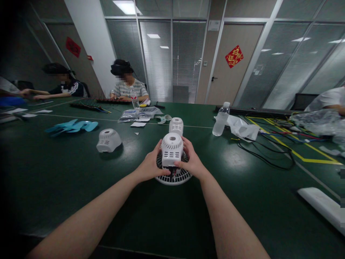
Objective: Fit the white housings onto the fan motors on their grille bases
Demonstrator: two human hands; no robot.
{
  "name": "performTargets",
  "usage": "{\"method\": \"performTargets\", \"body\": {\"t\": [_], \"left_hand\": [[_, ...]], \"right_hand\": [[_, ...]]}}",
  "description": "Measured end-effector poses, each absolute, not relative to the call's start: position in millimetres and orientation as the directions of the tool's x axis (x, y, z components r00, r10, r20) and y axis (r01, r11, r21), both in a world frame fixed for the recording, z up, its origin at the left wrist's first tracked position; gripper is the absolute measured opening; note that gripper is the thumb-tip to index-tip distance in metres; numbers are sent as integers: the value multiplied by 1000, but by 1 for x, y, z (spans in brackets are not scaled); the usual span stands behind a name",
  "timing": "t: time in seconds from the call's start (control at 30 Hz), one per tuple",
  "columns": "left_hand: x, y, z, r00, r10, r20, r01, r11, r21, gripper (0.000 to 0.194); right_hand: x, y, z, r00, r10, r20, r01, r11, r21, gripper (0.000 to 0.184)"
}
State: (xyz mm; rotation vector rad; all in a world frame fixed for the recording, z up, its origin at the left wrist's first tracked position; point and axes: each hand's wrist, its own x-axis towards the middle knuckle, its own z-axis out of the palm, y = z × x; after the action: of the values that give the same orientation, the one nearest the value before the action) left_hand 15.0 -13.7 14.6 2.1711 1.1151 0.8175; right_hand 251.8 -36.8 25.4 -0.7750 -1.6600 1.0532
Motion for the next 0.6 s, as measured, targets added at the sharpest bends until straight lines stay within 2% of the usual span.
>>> {"method": "performTargets", "body": {"t": [0.6], "left_hand": [[17,-18,25,419,870,260,508,-462,727,133]], "right_hand": [[248,-37,26,-271,873,406,139,453,-881,104]]}}
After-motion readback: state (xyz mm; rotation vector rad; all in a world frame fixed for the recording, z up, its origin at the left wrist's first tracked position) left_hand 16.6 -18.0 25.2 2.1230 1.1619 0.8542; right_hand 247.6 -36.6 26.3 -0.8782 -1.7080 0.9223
